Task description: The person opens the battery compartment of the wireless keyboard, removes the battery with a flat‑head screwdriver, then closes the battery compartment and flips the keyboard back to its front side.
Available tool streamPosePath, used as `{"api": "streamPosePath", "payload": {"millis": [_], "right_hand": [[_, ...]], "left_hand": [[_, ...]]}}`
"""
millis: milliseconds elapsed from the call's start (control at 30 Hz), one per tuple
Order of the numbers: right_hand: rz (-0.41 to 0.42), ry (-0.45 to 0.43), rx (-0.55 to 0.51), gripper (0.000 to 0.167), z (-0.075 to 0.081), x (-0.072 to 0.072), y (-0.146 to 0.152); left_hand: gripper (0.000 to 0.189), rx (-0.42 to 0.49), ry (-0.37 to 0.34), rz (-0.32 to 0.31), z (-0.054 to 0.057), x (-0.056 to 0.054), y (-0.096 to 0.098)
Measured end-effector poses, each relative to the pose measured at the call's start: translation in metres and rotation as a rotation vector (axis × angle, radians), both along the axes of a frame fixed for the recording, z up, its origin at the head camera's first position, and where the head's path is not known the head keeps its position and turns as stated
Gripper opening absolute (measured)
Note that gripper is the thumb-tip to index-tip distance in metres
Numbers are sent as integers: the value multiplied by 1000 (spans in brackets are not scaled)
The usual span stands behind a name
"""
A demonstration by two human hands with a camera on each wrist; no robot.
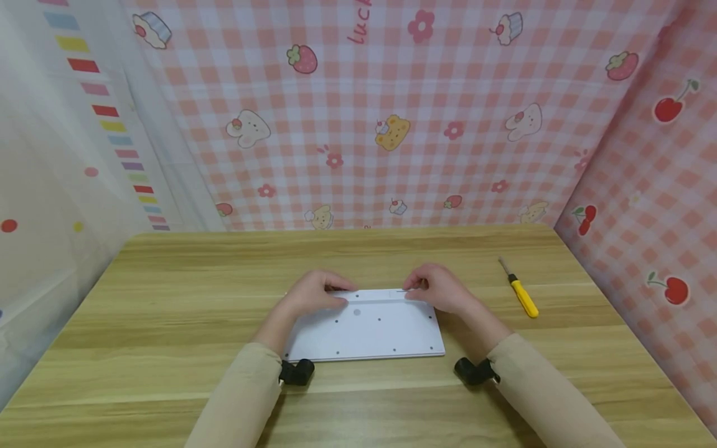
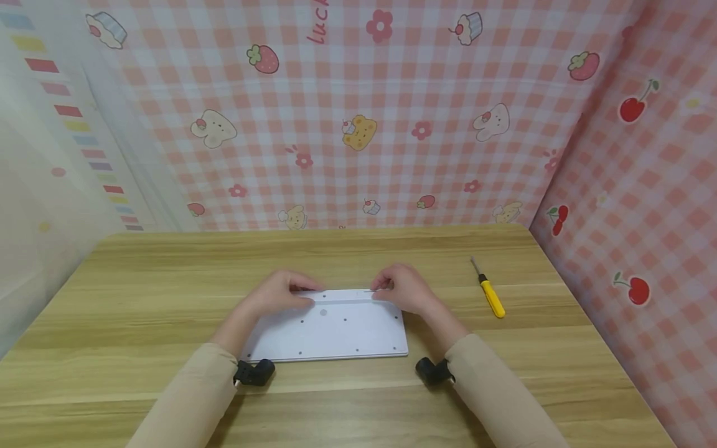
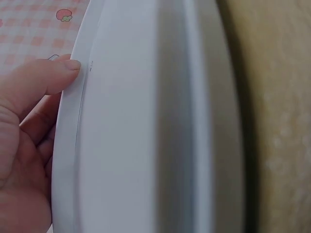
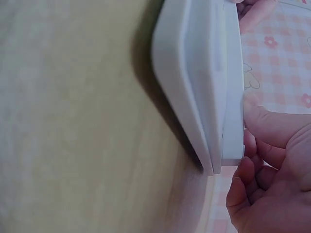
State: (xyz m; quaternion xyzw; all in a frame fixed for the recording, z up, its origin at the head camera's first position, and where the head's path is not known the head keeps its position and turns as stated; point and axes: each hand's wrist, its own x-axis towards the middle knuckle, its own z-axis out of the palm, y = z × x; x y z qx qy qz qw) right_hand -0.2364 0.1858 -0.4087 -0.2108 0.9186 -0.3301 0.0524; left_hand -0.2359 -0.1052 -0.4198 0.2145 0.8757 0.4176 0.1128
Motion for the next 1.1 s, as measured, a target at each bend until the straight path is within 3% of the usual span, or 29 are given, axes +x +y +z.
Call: {"api": "streamPosePath", "payload": {"millis": [267,633,867,1100], "right_hand": [[-15,0,-26,6,0,2,-2],[-15,-79,-199,7,-3,-3,10],[-111,-114,-286,14,-3,-18,48],[-256,-137,-228,21,-11,-31,80]], "left_hand": [[30,-6,7,3,1,1,0],[30,-13,17,4,0,1,0],[31,-15,12,9,-1,1,1],[31,-10,5,14,-1,1,0]]}}
